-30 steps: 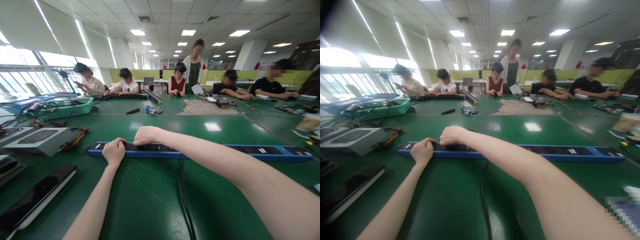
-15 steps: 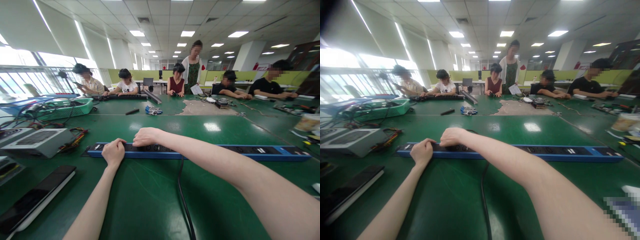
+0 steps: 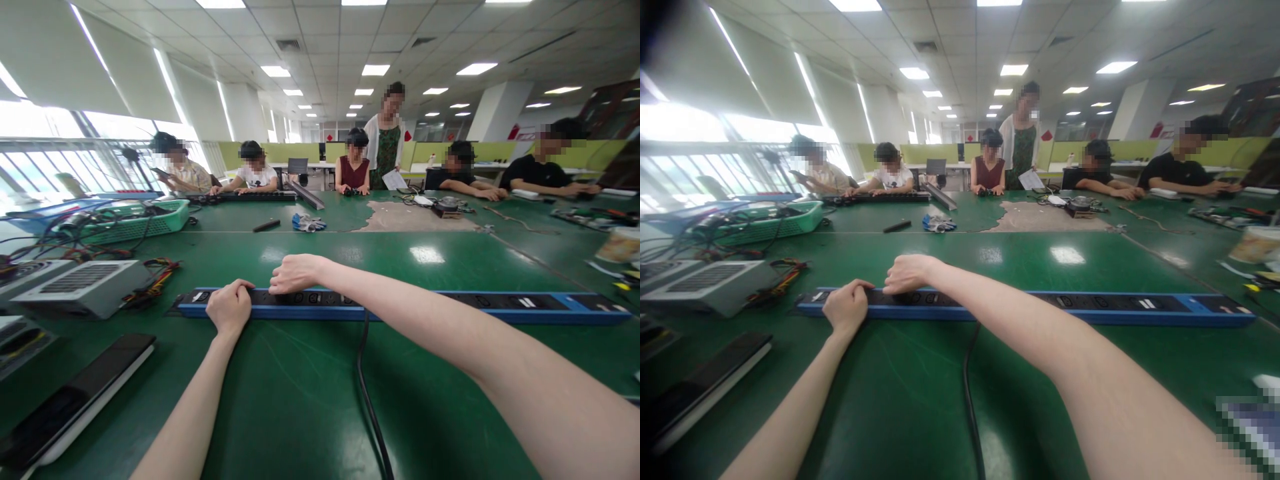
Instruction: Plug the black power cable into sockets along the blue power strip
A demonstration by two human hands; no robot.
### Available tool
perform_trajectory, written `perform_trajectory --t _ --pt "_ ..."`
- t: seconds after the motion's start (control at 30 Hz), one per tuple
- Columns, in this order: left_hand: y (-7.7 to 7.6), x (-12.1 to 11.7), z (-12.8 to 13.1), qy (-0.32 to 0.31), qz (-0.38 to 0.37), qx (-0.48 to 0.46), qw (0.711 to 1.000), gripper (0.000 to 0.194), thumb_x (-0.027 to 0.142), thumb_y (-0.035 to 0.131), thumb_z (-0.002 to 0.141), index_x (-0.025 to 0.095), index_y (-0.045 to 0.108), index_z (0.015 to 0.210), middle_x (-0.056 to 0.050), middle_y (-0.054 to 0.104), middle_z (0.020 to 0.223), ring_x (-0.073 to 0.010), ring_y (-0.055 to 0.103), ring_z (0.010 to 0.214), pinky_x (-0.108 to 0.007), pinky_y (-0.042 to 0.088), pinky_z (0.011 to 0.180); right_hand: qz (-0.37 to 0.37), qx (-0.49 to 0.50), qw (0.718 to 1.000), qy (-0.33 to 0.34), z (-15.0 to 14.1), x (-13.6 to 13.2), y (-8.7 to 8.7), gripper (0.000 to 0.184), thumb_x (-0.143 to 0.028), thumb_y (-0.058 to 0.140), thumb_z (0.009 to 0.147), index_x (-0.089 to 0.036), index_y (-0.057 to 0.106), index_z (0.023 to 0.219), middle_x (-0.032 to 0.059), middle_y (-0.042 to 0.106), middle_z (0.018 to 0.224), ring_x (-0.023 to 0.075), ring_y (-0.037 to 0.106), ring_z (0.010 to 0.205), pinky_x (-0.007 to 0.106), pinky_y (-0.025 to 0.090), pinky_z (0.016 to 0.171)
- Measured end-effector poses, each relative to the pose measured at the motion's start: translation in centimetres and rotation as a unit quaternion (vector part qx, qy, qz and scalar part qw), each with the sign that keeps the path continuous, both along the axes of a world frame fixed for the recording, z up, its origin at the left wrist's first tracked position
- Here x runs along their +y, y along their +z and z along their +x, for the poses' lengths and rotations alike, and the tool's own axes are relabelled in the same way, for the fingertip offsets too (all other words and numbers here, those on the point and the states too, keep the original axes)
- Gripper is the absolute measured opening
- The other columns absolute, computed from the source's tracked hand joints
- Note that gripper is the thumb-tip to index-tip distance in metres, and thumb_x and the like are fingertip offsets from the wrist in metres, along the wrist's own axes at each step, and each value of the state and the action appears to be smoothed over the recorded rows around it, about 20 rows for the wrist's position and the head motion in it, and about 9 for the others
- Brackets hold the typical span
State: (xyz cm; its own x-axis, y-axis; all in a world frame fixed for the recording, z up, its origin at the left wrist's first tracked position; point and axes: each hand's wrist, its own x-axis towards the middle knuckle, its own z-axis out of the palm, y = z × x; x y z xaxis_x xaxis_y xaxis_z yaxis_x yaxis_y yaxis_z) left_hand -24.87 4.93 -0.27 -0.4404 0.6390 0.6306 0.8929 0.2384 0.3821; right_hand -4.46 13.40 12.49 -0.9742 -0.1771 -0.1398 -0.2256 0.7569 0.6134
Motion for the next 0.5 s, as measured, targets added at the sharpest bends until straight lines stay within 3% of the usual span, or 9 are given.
perform_trajectory --t 0.2,0.37,0.5 --pt "-0.2 0.1 -0.1 -0.005 0.002 0.004 1.000 0.036 0.024 0.044 0.094 0.029 0.080 0.093 -0.004 0.075 0.087 -0.0242 0.063 0.084 -0.033 0.037 0.073 0.017 -0.011 1.000 0.014 0.4 1.2 0.1 0.026 -0.016 0.039 0.106 -0.024 0.058 0.121 0.0040 0.071 0.109 0.0162 0.068 0.094 0.027 0.035 0.055" --pt "-0.4 0.3 -0.2 -0.011 -0.002 0.008 1.000 0.037 0.024 0.043 0.095 0.028 0.080 0.094 -0.004 0.075 0.088 -0.0235 0.063 0.084 -0.032 0.037 0.073 0.003 -0.021 1.000 0.008 0.4 0.5 -0.3 0.026 -0.016 0.036 0.107 -0.022 0.058 0.119 0.0060 0.071 0.109 0.0149 0.068 0.093 0.027 0.040 0.060" --pt "-0.5 0.5 -0.4 -0.011 -0.005 0.009 1.000 0.037 0.024 0.043 0.096 0.028 0.080 0.094 -0.004 0.075 0.087 -0.0239 0.062 0.084 -0.032 0.037 0.073 -0.002 -0.009 1.000 -0.018 0.9 1.0 2.1 0.026 -0.014 0.035 0.107 -0.020 0.057 0.117 0.0070 0.071 0.111 0.0150 0.067 0.094 0.027 0.041 0.063"
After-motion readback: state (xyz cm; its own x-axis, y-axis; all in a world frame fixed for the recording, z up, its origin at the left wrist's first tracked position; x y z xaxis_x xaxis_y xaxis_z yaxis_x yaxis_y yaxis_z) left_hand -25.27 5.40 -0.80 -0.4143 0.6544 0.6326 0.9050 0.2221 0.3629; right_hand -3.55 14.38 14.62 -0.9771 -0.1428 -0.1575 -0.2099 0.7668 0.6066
